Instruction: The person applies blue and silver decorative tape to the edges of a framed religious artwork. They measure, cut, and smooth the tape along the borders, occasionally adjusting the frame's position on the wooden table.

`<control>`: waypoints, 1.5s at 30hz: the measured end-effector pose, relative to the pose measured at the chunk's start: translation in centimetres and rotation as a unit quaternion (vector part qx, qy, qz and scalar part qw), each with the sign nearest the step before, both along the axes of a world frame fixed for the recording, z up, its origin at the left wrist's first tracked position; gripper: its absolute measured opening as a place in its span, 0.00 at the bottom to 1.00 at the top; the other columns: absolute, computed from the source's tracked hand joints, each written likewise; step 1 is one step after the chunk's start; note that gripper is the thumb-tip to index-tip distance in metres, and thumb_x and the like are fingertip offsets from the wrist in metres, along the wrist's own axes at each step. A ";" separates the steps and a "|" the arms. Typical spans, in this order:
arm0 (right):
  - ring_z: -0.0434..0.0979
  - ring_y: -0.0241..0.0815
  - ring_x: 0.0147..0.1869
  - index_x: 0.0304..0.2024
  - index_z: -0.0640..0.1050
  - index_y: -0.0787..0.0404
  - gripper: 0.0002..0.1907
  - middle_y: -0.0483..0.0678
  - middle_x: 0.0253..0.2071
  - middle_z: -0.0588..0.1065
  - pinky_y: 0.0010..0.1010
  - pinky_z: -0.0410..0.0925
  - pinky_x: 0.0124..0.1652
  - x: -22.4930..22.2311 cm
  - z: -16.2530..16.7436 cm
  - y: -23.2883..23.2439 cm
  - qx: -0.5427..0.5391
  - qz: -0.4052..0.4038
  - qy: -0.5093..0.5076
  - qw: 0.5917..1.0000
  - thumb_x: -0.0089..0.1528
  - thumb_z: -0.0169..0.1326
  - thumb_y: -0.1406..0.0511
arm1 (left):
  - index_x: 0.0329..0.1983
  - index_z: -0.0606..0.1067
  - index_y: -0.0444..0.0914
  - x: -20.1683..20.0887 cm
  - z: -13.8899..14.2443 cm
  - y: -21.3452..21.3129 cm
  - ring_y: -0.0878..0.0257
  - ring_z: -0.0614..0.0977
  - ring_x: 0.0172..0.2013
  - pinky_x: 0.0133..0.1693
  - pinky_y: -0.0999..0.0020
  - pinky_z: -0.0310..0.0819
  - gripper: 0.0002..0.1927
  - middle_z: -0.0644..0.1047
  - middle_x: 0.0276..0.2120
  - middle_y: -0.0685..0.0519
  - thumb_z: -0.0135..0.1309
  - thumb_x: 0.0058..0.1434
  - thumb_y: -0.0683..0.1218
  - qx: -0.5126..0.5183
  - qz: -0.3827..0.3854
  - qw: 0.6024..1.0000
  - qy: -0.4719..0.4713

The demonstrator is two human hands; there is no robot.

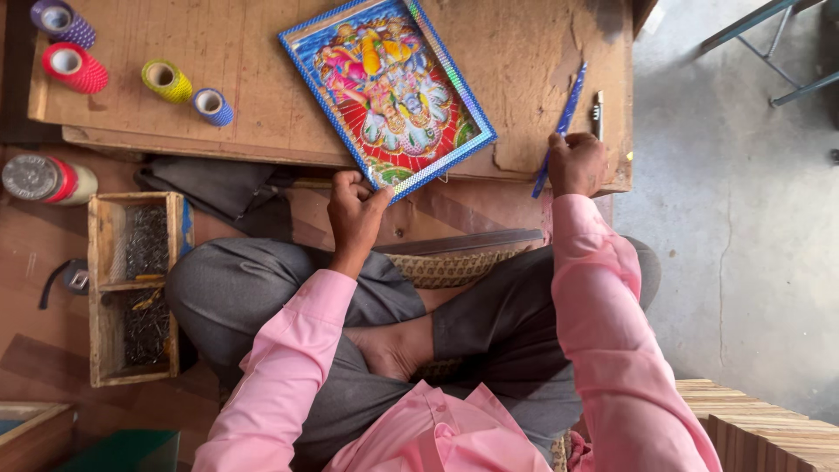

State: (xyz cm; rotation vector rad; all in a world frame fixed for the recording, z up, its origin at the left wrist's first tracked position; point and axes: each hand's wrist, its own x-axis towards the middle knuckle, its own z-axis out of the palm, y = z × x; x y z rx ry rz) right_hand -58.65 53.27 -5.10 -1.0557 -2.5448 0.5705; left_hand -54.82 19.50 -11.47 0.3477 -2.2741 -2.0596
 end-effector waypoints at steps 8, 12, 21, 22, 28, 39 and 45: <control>0.83 0.55 0.44 0.37 0.86 0.58 0.13 0.56 0.37 0.82 0.40 0.73 0.49 -0.5 -2.3 2.4 -0.023 -0.023 -0.002 0.999 0.50 0.64 0.62 | 0.46 0.71 0.32 0.3 0.2 0.5 0.65 0.80 0.28 0.33 0.68 0.75 0.22 0.79 0.26 0.52 0.65 0.52 0.43 -0.006 -0.001 1.000 0.012; 0.81 0.56 0.40 0.34 0.85 0.61 0.12 0.55 0.35 0.81 0.43 0.72 0.44 -0.7 -3.0 3.8 0.068 0.048 0.081 0.993 0.47 0.64 0.68 | 0.44 0.73 0.32 0.0 0.1 0.4 0.62 0.82 0.27 0.33 0.67 0.76 0.22 0.80 0.25 0.50 0.66 0.49 0.43 -0.042 0.007 0.999 -0.001; 0.75 0.36 0.32 0.59 0.73 0.71 0.10 0.50 0.41 0.76 0.27 0.68 0.29 5.8 -1.6 -8.4 -0.411 0.255 0.248 0.839 0.75 0.52 0.73 | 0.45 0.73 0.30 0.8 0.5 -0.5 0.63 0.83 0.28 0.33 0.67 0.76 0.23 0.81 0.26 0.49 0.67 0.48 0.44 -0.053 -0.001 0.999 -0.001; 0.74 0.36 0.28 0.61 0.72 0.68 0.15 0.49 0.38 0.76 0.27 0.67 0.27 6.9 -1.7 -10.7 -0.445 0.244 0.218 0.833 0.72 0.50 0.73 | 0.46 0.73 0.30 1.0 0.8 -0.6 0.63 0.83 0.27 0.31 0.68 0.76 0.23 0.81 0.27 0.49 0.66 0.50 0.44 0.007 -0.002 1.000 -0.023; 0.74 0.31 0.27 0.66 0.72 0.64 0.25 0.44 0.36 0.74 0.23 0.67 0.26 10.5 -1.9 -19.5 -0.530 0.295 0.123 0.786 0.65 0.48 0.76 | 0.50 0.71 0.32 2.3 3.0 -1.8 0.69 0.79 0.23 0.22 0.74 0.71 0.22 0.82 0.32 0.52 0.61 0.53 0.44 0.179 -0.018 0.975 -0.128; 0.75 0.29 0.25 0.63 0.75 0.63 0.22 0.42 0.32 0.74 0.21 0.66 0.23 9.8 -2.5 -22.3 -0.515 0.274 0.059 0.810 0.65 0.51 0.75 | 0.47 0.73 0.32 2.0 3.9 -2.8 0.69 0.79 0.22 0.22 0.75 0.71 0.18 0.82 0.32 0.51 0.61 0.55 0.43 0.220 -0.016 0.966 -0.137; 0.76 0.29 0.26 0.63 0.75 0.63 0.23 0.42 0.33 0.75 0.21 0.67 0.24 9.7 -2.7 -22.5 -0.499 0.282 0.058 0.818 0.65 0.51 0.75 | 0.46 0.72 0.32 1.7 3.5 -2.8 0.69 0.79 0.23 0.22 0.75 0.72 0.17 0.82 0.33 0.51 0.61 0.55 0.43 0.232 -0.011 0.963 -0.136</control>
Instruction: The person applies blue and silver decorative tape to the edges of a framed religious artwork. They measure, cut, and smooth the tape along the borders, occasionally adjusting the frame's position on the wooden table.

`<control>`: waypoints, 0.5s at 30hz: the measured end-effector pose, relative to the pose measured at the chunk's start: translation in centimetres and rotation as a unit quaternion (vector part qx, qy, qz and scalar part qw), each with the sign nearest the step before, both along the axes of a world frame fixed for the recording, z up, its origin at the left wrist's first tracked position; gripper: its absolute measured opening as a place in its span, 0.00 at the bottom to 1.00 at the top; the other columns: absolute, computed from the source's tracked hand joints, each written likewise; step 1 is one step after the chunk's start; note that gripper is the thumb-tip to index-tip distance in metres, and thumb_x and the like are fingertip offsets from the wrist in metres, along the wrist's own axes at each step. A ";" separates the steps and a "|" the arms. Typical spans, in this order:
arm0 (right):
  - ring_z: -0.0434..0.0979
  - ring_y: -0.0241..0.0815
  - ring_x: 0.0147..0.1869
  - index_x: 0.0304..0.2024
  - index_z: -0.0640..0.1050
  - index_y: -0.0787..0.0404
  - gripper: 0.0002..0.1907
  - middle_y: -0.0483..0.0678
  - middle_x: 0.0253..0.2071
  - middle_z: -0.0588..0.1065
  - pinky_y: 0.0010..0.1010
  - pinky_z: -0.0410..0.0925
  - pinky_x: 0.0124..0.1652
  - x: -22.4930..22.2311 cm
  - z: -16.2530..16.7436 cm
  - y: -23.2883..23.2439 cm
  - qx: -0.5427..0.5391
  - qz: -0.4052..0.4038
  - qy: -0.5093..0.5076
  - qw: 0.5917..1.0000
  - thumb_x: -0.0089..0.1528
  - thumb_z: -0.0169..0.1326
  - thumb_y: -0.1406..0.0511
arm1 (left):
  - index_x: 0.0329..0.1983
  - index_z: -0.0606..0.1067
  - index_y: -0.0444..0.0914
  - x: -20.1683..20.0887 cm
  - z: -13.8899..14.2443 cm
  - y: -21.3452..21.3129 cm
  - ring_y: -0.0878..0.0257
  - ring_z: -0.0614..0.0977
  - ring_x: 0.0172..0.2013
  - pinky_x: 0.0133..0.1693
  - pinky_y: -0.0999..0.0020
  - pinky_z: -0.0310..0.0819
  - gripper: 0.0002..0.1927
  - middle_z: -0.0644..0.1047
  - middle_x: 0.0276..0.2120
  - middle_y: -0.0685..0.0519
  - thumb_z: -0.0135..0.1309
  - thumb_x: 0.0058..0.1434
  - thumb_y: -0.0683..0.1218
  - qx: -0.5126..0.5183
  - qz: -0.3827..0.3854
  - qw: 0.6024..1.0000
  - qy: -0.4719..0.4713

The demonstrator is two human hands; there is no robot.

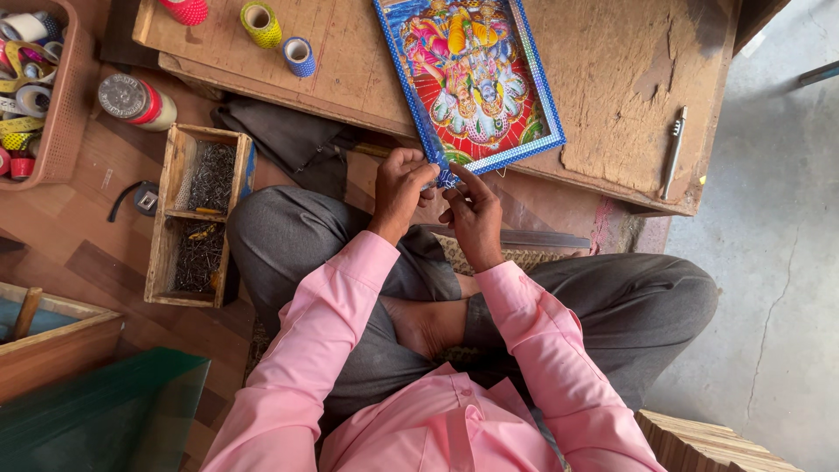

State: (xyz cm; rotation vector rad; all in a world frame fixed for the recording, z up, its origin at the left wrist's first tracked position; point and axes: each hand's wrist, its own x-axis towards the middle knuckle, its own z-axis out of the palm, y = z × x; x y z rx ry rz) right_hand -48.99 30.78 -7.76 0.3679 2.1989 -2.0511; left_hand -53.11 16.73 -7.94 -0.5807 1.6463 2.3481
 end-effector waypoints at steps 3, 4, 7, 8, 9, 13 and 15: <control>0.77 0.29 0.26 0.62 0.76 0.62 0.23 0.43 0.32 0.77 0.21 0.67 0.24 0.1 0.2 -0.1 0.038 -0.002 0.004 0.999 0.64 0.51 0.75 | 0.45 0.72 0.32 0.0 -0.5 0.1 0.68 0.79 0.22 0.21 0.75 0.71 0.17 0.82 0.31 0.50 0.61 0.55 0.43 0.001 0.001 1.000 0.002; 0.77 0.29 0.26 0.62 0.76 0.62 0.23 0.43 0.32 0.77 0.22 0.67 0.24 0.2 0.3 -0.2 0.054 -0.002 0.004 0.999 0.64 0.51 0.74 | 0.45 0.73 0.32 0.0 -0.8 0.1 0.68 0.79 0.21 0.21 0.75 0.71 0.17 0.82 0.31 0.50 0.62 0.55 0.43 0.006 0.002 1.000 0.002; 0.77 0.29 0.26 0.62 0.77 0.61 0.22 0.44 0.30 0.77 0.22 0.70 0.26 0.2 0.6 -0.4 0.110 0.000 0.027 0.994 0.64 0.54 0.74 | 0.45 0.73 0.32 0.0 -1.8 0.3 0.67 0.79 0.21 0.21 0.74 0.72 0.17 0.81 0.29 0.50 0.62 0.56 0.44 0.030 0.006 1.000 -0.003; 0.77 0.29 0.26 0.62 0.77 0.61 0.22 0.44 0.31 0.77 0.23 0.71 0.27 0.1 0.6 -0.5 0.107 -0.003 0.030 0.994 0.64 0.54 0.74 | 0.44 0.74 0.32 -0.1 -2.2 0.3 0.67 0.79 0.21 0.21 0.74 0.72 0.16 0.80 0.29 0.50 0.62 0.56 0.44 0.043 0.008 0.999 -0.007; 0.77 0.29 0.27 0.62 0.77 0.61 0.22 0.44 0.31 0.77 0.23 0.71 0.27 0.1 0.7 -0.7 0.103 -0.007 0.032 0.994 0.64 0.54 0.74 | 0.44 0.74 0.32 -0.1 -2.6 0.2 0.66 0.79 0.20 0.21 0.74 0.72 0.16 0.80 0.28 0.50 0.63 0.57 0.44 0.055 0.010 0.998 -0.013; 0.76 0.29 0.27 0.62 0.77 0.61 0.23 0.44 0.32 0.79 0.23 0.71 0.27 0.5 1.0 -1.0 0.114 -0.005 0.047 0.992 0.64 0.53 0.75 | 0.40 0.75 0.32 -0.8 -3.7 -0.2 0.65 0.79 0.20 0.21 0.73 0.71 0.11 0.79 0.26 0.49 0.60 0.60 0.44 0.156 0.016 0.987 -0.026; 0.76 0.30 0.25 0.60 0.77 0.63 0.21 0.44 0.32 0.78 0.23 0.68 0.24 0.5 0.9 -0.6 0.056 -0.020 0.023 0.998 0.63 0.53 0.75 | 0.40 0.76 0.33 -1.0 -4.0 -0.5 0.65 0.78 0.20 0.21 0.73 0.70 0.10 0.79 0.25 0.50 0.58 0.60 0.44 0.195 0.022 0.980 -0.032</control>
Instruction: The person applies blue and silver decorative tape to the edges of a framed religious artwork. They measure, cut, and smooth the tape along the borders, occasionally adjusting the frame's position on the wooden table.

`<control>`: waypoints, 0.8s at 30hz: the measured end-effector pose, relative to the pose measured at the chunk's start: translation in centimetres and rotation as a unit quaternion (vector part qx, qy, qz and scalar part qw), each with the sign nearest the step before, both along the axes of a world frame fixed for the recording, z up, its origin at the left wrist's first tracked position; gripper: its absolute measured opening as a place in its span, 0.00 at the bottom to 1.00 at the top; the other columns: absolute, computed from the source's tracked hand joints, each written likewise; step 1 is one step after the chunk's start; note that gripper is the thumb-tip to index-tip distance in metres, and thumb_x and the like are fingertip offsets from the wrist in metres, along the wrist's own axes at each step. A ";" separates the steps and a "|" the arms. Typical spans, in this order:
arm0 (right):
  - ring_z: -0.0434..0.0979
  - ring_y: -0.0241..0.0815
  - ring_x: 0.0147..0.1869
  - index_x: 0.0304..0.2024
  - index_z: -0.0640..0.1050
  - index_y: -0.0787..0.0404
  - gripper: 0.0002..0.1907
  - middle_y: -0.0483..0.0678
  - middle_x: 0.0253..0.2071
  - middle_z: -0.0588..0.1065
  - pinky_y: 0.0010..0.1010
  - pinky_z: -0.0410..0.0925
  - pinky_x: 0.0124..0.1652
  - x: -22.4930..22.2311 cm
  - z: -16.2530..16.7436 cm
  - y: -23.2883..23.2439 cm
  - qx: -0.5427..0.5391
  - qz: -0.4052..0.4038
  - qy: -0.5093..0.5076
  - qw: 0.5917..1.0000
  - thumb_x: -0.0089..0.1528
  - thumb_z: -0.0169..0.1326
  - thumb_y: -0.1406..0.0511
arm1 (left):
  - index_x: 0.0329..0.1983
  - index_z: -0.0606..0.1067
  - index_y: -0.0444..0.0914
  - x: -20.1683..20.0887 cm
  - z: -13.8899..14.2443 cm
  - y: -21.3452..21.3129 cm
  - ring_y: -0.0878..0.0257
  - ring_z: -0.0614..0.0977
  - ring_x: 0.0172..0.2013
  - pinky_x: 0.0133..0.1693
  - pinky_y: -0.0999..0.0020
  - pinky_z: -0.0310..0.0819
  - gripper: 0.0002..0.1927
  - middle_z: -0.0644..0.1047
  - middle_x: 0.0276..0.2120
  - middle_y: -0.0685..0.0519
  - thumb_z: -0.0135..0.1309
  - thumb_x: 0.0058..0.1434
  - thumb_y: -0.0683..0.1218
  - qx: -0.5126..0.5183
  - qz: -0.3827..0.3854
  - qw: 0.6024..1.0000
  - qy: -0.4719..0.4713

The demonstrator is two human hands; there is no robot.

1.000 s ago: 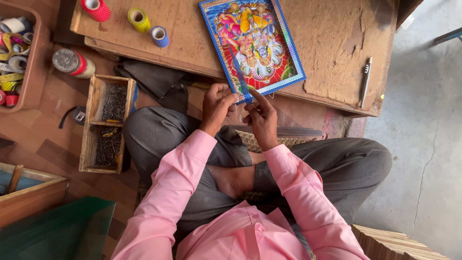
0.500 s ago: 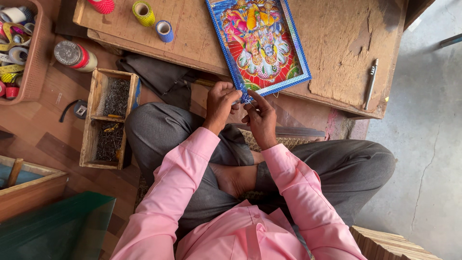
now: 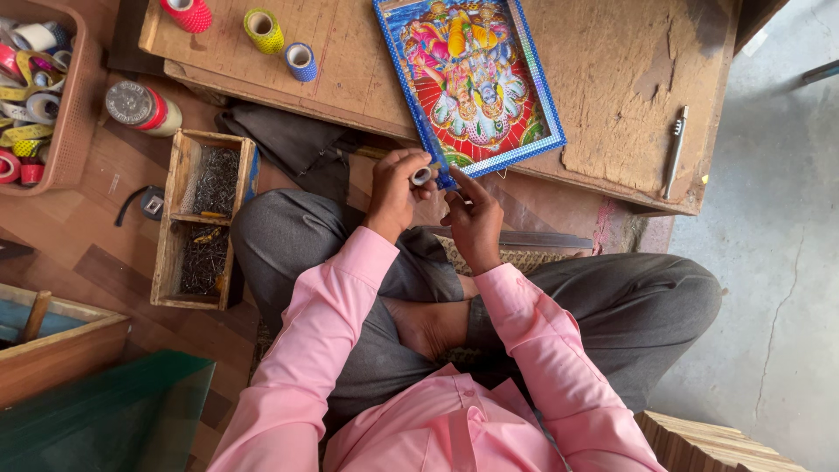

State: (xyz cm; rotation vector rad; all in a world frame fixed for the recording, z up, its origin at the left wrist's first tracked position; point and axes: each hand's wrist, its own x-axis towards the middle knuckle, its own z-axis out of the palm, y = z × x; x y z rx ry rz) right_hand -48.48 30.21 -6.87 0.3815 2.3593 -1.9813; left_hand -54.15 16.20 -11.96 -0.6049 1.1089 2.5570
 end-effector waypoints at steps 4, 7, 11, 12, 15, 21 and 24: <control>0.77 0.36 0.25 0.55 0.79 0.68 0.20 0.48 0.30 0.78 0.26 0.70 0.25 -2.1 -0.6 5.1 -0.075 -0.124 0.106 0.984 0.62 0.48 0.77 | 0.37 0.75 0.35 0.5 -0.2 -0.2 0.67 0.75 0.17 0.17 0.73 0.65 0.07 0.77 0.22 0.52 0.56 0.60 0.44 -0.062 0.006 0.998 -0.015; 0.82 0.39 0.34 0.49 0.79 0.67 0.14 0.50 0.33 0.80 0.27 0.73 0.34 -6.3 -0.9 13.0 -0.005 -0.256 0.131 0.958 0.59 0.58 0.76 | 0.35 0.75 0.35 1.2 -0.2 -0.2 0.67 0.75 0.17 0.17 0.73 0.64 0.07 0.77 0.22 0.52 0.57 0.60 0.45 -0.078 -0.028 0.996 -0.030; 0.83 0.43 0.37 0.47 0.81 0.67 0.14 0.50 0.35 0.81 0.31 0.75 0.39 -9.6 -1.1 21.7 0.238 -0.311 0.096 0.915 0.58 0.62 0.74 | 0.35 0.75 0.35 1.4 0.2 0.4 0.67 0.75 0.17 0.17 0.74 0.65 0.09 0.77 0.22 0.51 0.59 0.61 0.46 -0.078 -0.046 0.996 -0.029; 0.83 0.43 0.38 0.46 0.82 0.66 0.14 0.49 0.35 0.81 0.31 0.74 0.39 -10.0 -0.9 22.8 0.300 -0.329 0.062 0.893 0.56 0.63 0.73 | 0.35 0.75 0.35 1.4 0.4 0.5 0.67 0.75 0.17 0.17 0.74 0.65 0.09 0.78 0.22 0.51 0.59 0.61 0.46 -0.079 -0.049 0.995 -0.024; 0.78 0.52 0.45 0.44 0.81 0.69 0.20 0.59 0.44 0.78 0.44 0.73 0.45 -9.5 -1.1 22.6 0.430 -0.361 0.144 0.815 0.49 0.68 0.72 | 0.35 0.75 0.36 1.3 0.8 0.8 0.67 0.75 0.17 0.17 0.74 0.65 0.09 0.77 0.22 0.51 0.60 0.61 0.46 -0.064 -0.061 0.996 -0.030; 0.80 0.38 0.29 0.42 0.76 0.61 0.16 0.49 0.30 0.79 0.28 0.71 0.24 -1.6 -3.7 7.9 -0.140 -0.198 -0.062 0.968 0.61 0.61 0.56 | 0.36 0.76 0.35 1.2 1.3 1.5 0.68 0.76 0.19 0.19 0.75 0.66 0.09 0.78 0.24 0.52 0.59 0.63 0.47 -0.073 -0.096 0.993 -0.011; 0.81 0.41 0.32 0.46 0.76 0.62 0.17 0.49 0.37 0.79 0.27 0.73 0.31 -0.8 -3.6 3.0 -0.346 -0.123 -0.143 0.919 0.65 0.56 0.56 | 0.40 0.78 0.34 2.0 1.8 1.9 0.69 0.77 0.21 0.21 0.74 0.67 0.10 0.78 0.27 0.54 0.59 0.64 0.47 -0.045 -0.135 0.989 0.026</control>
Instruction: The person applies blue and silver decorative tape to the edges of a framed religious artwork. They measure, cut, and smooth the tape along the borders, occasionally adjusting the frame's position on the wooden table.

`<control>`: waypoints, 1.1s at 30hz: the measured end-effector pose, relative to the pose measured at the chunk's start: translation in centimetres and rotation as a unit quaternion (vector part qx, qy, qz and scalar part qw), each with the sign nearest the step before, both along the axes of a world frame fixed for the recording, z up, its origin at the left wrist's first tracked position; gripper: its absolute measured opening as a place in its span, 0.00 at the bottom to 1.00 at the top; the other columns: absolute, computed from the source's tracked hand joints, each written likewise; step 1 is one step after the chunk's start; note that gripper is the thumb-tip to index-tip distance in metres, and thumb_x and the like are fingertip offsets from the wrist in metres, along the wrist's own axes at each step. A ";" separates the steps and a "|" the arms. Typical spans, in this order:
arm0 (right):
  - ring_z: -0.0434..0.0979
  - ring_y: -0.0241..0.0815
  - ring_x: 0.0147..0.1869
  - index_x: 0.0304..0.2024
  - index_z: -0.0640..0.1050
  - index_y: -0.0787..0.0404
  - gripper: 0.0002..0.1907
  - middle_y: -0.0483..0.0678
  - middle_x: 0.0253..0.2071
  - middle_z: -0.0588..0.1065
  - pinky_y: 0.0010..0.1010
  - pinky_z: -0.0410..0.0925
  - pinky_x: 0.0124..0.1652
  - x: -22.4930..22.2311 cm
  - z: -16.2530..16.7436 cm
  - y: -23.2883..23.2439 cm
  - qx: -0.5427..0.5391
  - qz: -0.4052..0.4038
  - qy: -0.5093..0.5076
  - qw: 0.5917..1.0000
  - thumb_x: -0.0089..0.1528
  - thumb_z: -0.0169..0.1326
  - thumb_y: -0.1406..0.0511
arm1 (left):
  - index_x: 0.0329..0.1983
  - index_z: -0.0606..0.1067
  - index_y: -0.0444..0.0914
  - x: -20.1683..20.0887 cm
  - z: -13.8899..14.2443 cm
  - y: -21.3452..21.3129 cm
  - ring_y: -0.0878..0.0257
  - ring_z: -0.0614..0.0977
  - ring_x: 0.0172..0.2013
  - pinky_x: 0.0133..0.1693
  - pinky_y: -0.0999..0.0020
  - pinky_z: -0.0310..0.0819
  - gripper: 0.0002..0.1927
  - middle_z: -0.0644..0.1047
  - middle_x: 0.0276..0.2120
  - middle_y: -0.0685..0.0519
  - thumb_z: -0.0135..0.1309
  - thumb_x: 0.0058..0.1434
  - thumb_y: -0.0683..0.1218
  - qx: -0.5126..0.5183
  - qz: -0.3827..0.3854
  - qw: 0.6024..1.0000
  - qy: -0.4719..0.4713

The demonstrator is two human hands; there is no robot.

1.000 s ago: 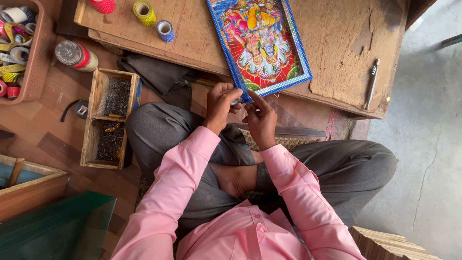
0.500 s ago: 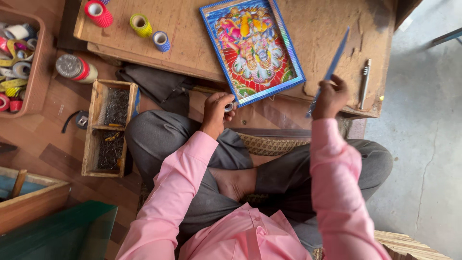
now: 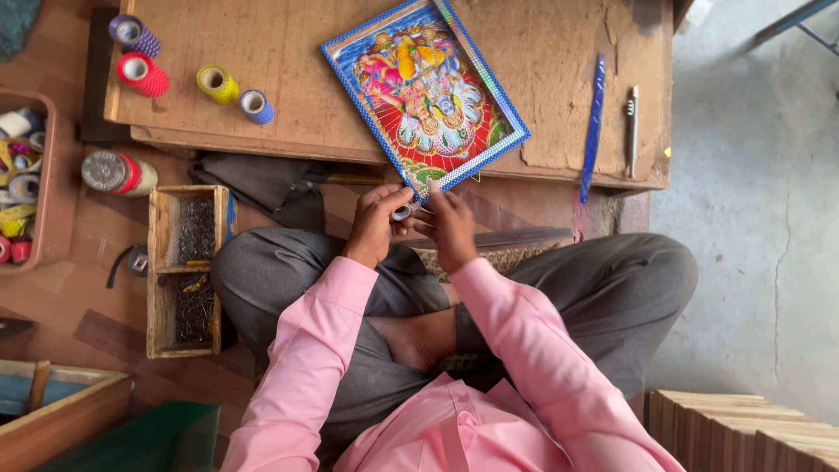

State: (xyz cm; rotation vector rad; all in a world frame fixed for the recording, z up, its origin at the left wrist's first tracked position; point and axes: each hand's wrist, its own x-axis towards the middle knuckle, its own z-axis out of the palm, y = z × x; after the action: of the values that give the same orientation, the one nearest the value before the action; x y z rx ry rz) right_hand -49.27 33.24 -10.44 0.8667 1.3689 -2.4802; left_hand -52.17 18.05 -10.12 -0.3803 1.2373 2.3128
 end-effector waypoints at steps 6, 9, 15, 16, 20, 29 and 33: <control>0.84 0.43 0.36 0.45 0.76 0.65 0.13 0.51 0.39 0.80 0.33 0.77 0.35 -1.1 1.2 -1.8 -0.002 -0.054 0.012 0.998 0.62 0.60 0.64 | 0.57 0.71 0.32 0.3 2.1 -1.8 0.66 0.77 0.20 0.19 0.72 0.66 0.24 0.80 0.31 0.52 0.60 0.59 0.45 -0.114 0.140 0.983 0.034; 0.83 0.41 0.36 0.47 0.77 0.67 0.15 0.52 0.40 0.81 0.29 0.74 0.33 0.0 2.2 1.9 0.078 0.045 0.034 0.995 0.63 0.60 0.63 | 0.65 0.65 0.28 -0.2 2.8 -3.7 0.66 0.76 0.22 0.22 0.73 0.69 0.30 0.77 0.31 0.49 0.60 0.62 0.44 -0.114 0.262 0.953 0.100; 0.75 0.33 0.31 0.43 0.82 0.71 0.12 0.46 0.34 0.79 0.25 0.67 0.29 -3.9 5.9 14.8 0.270 0.132 0.081 0.950 0.64 0.63 0.65 | 0.67 0.60 0.39 -0.3 2.8 -4.9 0.67 0.76 0.21 0.22 0.73 0.70 0.34 0.77 0.28 0.50 0.60 0.60 0.43 -0.102 0.296 0.947 0.068; 0.75 0.33 0.30 0.43 0.82 0.71 0.12 0.47 0.33 0.79 0.24 0.67 0.28 -5.0 6.1 16.1 0.293 0.117 0.077 0.946 0.64 0.63 0.66 | 0.60 0.62 0.34 -0.2 2.7 -4.7 0.66 0.76 0.21 0.22 0.72 0.69 0.27 0.77 0.28 0.50 0.60 0.62 0.43 -0.074 0.255 0.961 0.073; 0.77 0.36 0.28 0.45 0.83 0.72 0.13 0.50 0.32 0.80 0.25 0.68 0.26 -9.2 5.0 18.0 0.403 0.085 0.073 0.908 0.63 0.63 0.67 | 0.49 0.71 0.29 0.5 2.7 -3.2 0.67 0.76 0.21 0.21 0.73 0.67 0.17 0.76 0.25 0.52 0.59 0.65 0.45 -0.042 0.125 0.989 0.059; 0.78 0.39 0.32 0.50 0.82 0.67 0.15 0.57 0.40 0.82 0.31 0.69 0.30 -10.6 5.3 15.0 0.519 0.013 0.091 0.850 0.62 0.64 0.67 | 0.74 0.56 0.34 0.3 3.7 -1.0 0.68 0.77 0.28 0.29 0.74 0.72 0.41 0.78 0.33 0.53 0.61 0.63 0.45 -0.073 0.103 0.982 0.143; 0.82 0.37 0.44 0.50 0.82 0.66 0.13 0.50 0.43 0.83 0.29 0.74 0.46 -5.2 6.0 9.5 0.267 0.129 0.176 0.939 0.62 0.60 0.69 | 0.78 0.52 0.36 0.6 4.0 -0.5 0.69 0.78 0.41 0.44 0.73 0.76 0.46 0.77 0.43 0.53 0.64 0.62 0.42 -0.006 0.055 0.963 0.262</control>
State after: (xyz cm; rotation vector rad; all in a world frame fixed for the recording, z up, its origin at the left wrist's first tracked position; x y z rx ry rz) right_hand -54.44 42.72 -4.46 0.2815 2.1792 -2.1523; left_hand -51.56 17.55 -6.12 0.1853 1.4973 2.5992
